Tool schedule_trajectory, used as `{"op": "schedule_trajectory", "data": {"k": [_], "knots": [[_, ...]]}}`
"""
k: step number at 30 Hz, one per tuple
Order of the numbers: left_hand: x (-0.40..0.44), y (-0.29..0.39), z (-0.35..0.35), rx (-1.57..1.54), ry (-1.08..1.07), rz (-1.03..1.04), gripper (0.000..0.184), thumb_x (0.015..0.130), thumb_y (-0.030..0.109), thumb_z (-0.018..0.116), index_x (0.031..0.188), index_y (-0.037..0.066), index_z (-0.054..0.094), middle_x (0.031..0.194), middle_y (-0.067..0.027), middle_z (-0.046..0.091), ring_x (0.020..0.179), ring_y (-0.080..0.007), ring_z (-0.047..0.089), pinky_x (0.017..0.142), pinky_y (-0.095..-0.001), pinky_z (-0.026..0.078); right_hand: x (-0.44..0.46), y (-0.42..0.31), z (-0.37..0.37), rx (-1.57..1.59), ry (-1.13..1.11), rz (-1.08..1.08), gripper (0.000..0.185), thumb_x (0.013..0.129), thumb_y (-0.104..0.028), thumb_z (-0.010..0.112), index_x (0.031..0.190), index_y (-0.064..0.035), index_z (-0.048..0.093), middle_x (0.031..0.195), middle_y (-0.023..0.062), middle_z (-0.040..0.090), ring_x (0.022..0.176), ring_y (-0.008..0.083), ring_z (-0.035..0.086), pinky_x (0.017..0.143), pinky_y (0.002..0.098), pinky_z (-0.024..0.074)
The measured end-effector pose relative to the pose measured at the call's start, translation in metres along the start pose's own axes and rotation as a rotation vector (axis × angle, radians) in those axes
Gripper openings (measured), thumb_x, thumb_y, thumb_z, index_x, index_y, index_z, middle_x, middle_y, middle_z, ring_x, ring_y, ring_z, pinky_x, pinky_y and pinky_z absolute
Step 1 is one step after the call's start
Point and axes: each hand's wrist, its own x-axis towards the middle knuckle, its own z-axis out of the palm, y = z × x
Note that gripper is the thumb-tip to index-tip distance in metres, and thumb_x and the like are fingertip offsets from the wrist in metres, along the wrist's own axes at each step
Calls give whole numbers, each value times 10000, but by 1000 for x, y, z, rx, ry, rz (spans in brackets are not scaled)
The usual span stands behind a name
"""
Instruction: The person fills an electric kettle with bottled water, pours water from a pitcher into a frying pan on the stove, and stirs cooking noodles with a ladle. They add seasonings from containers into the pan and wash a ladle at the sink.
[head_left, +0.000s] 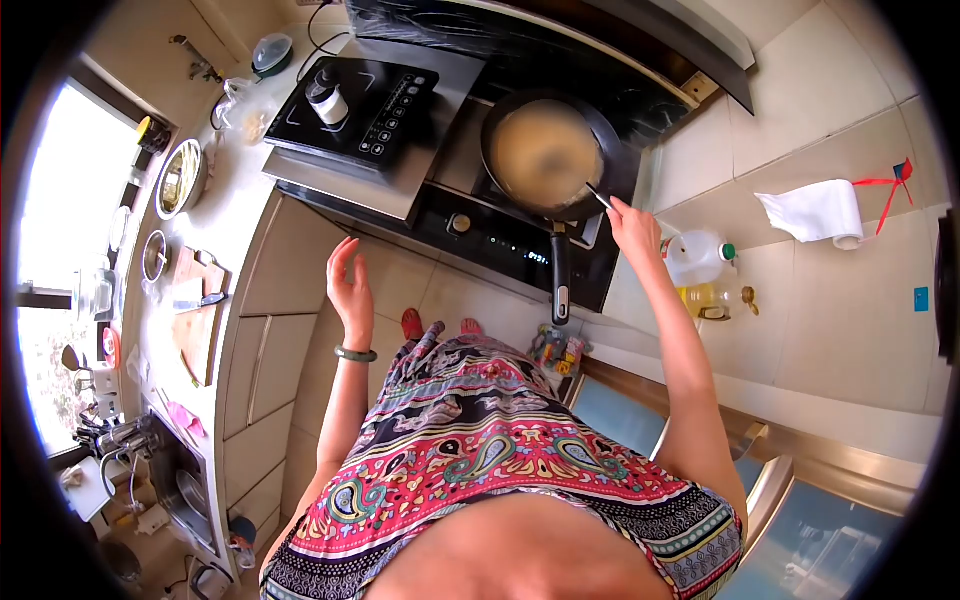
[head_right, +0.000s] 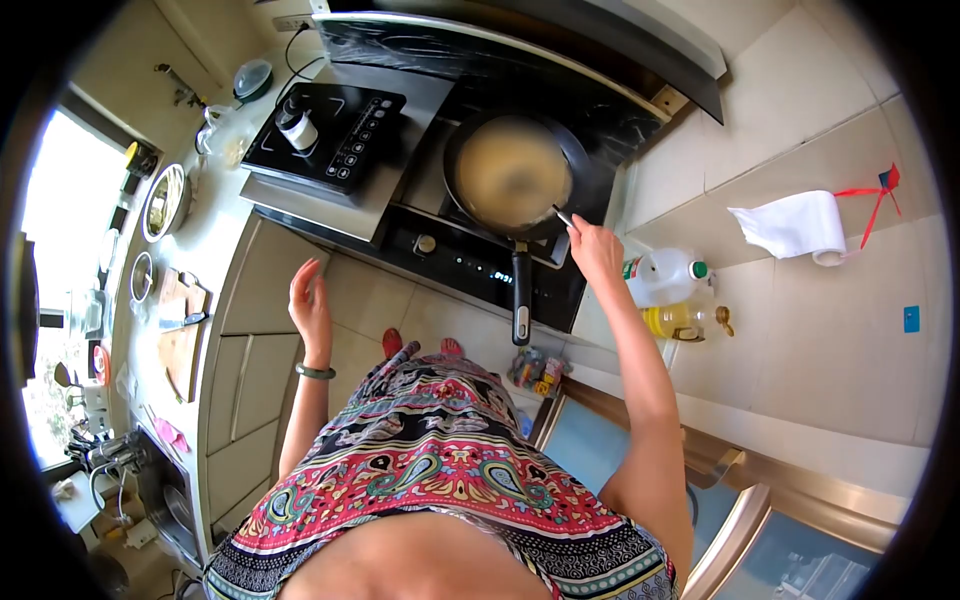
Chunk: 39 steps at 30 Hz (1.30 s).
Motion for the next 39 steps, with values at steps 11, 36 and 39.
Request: {"op": "schedule_trajectory", "data": {"k": [11, 36, 39], "knots": [[-7, -5, -13, 49, 54, -53, 211, 915, 67, 583, 1110, 97, 657, 1234, -39, 620, 1052, -168, 574, 856, -288, 417, 77, 23, 41, 155, 224, 95, 250, 890, -286, 602, 1024, -112, 720, 829, 218, 663, 776, 410, 641, 688, 495, 515], [-6, -9, -6, -26, 21, -51, 206, 920, 49, 571, 1107, 65, 656, 1241, -80, 602, 1089, -198, 577, 876, -294, 447, 42, 59, -23, 1477, -994, 892, 397, 1028, -365, 390, 1101, -34, 594, 571, -95, 356, 382, -20, 234, 313, 149, 187], [-7, -7, -6, -41, 24, -47, 206, 922, 45, 568, 1109, 61, 655, 1236, -80, 604, 1089, -193, 577, 882, -293, 446, 53, 71, -28, 1361, -925, 917, 395, 1024, -365, 407, 1129, -32, 592, 568, -93, 348, 385, -20, 233, 318, 150, 191]]}}
